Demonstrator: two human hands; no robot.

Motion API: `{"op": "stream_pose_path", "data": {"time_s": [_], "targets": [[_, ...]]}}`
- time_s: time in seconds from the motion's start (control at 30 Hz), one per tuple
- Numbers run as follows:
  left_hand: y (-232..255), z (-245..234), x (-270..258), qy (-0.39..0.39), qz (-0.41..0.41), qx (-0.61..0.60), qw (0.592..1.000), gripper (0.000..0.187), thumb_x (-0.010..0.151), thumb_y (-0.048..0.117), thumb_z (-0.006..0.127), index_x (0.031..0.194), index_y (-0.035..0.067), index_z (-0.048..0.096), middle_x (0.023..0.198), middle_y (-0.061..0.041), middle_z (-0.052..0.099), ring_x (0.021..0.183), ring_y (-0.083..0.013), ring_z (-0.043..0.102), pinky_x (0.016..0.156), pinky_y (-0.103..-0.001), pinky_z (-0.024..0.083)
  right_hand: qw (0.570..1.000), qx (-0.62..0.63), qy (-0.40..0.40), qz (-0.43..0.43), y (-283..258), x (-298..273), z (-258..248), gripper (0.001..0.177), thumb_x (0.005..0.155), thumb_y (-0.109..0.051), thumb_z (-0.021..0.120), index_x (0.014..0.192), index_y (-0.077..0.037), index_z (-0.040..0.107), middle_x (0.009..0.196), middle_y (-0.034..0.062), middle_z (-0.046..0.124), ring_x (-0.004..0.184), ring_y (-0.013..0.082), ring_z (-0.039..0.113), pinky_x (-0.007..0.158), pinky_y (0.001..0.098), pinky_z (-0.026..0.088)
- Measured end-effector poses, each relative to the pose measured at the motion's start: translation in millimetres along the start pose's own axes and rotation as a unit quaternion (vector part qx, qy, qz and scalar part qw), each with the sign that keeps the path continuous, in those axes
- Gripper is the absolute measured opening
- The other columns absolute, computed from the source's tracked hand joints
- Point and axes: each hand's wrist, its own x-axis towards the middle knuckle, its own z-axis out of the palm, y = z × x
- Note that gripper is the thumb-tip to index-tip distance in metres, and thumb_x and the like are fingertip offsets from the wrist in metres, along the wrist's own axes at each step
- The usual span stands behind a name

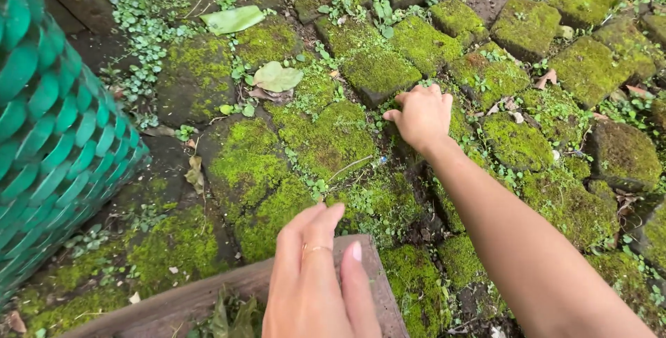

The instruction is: The person is weeding a mossy brick patio, pulling small weeds by hand and placing them into a dustpan.

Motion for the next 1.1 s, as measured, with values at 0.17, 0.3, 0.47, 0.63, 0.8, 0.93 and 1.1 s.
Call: {"op": "stream_pose_path", "data": {"time_s": [0.17, 0.3, 0.47, 0.63, 0.8, 0.93, 1.1], "targets": [[-23, 13, -17, -0.027, -0.035, -0.004, 0.999, 0.040, 0.092, 0.014, 0.064, 0.131, 0.011, 0.066, 0.132, -0.015, 0.064, 0.111, -0.0288, 0.073, 0.090, -0.039, 0.056, 1.000, 0.014, -0.019, -0.006, 1, 7, 15, 0.027, 0.085, -0.042, 0.077, 0.103, -0.021, 0.080, 0.106, 0.0073, 0.072, 0.113, 0.0306, 0.057, 0.093, 0.0479, 0.039], [-28, 20, -22, -0.016, -0.021, -0.008, 1.000, 0.041, 0.089, 0.013, 0.067, 0.130, 0.011, 0.068, 0.131, -0.016, 0.064, 0.112, -0.0299, 0.072, 0.092, -0.040, 0.055, 0.999, 0.028, 0.035, -0.029, 13, 15, 31, 0.014, 0.095, -0.027, 0.070, 0.088, -0.019, 0.080, 0.098, 0.0055, 0.074, 0.105, 0.0295, 0.060, 0.094, 0.0479, 0.040], [-31, 17, -22, -0.020, -0.040, -0.018, 0.999, 0.042, 0.088, 0.013, 0.068, 0.130, 0.011, 0.068, 0.133, -0.016, 0.064, 0.112, -0.0279, 0.073, 0.091, -0.039, 0.057, 0.999, 0.027, 0.017, -0.044, 10, 14, 27, 0.016, 0.097, -0.026, 0.068, 0.090, -0.015, 0.077, 0.094, 0.0078, 0.075, 0.102, 0.0305, 0.061, 0.091, 0.0486, 0.041], [-32, 18, -22, -0.006, -0.032, -0.020, 0.999, 0.040, 0.088, 0.010, 0.067, 0.128, 0.010, 0.068, 0.130, -0.016, 0.065, 0.111, -0.0281, 0.072, 0.092, -0.039, 0.056, 0.998, 0.061, 0.001, -0.027, 0, 13, 11, 0.017, 0.099, -0.022, 0.064, 0.091, -0.017, 0.078, 0.096, 0.0059, 0.076, 0.105, 0.0298, 0.061, 0.094, 0.0477, 0.041], [-32, 23, -25, -0.009, -0.053, -0.011, 0.998, 0.041, 0.087, 0.013, 0.069, 0.128, 0.013, 0.071, 0.131, -0.014, 0.067, 0.110, -0.0255, 0.074, 0.092, -0.038, 0.057, 0.997, -0.036, 0.009, -0.065, -14, 9, 17, 0.035, 0.080, -0.048, 0.077, 0.089, -0.015, 0.079, 0.097, 0.0089, 0.073, 0.106, 0.0299, 0.058, 0.091, 0.0485, 0.040], [-33, 22, -25, -0.008, -0.054, -0.003, 0.998, 0.041, 0.087, 0.012, 0.069, 0.128, 0.013, 0.071, 0.130, -0.014, 0.067, 0.110, -0.0261, 0.074, 0.092, -0.039, 0.056, 0.997, 0.002, 0.046, -0.063, -5, 13, 33, 0.022, 0.091, -0.036, 0.072, 0.089, -0.015, 0.079, 0.099, 0.0072, 0.073, 0.107, 0.0288, 0.059, 0.093, 0.0451, 0.040], [-32, 17, -23, 0.019, -0.044, -0.028, 0.998, 0.039, 0.087, 0.009, 0.067, 0.126, 0.011, 0.069, 0.130, -0.016, 0.065, 0.113, -0.0273, 0.073, 0.093, -0.038, 0.056, 0.995, -0.054, -0.008, -0.083, -1, 8, 20, 0.022, 0.099, -0.031, 0.063, 0.093, -0.016, 0.078, 0.098, 0.0069, 0.073, 0.107, 0.0268, 0.060, 0.101, 0.0488, 0.031]]}}
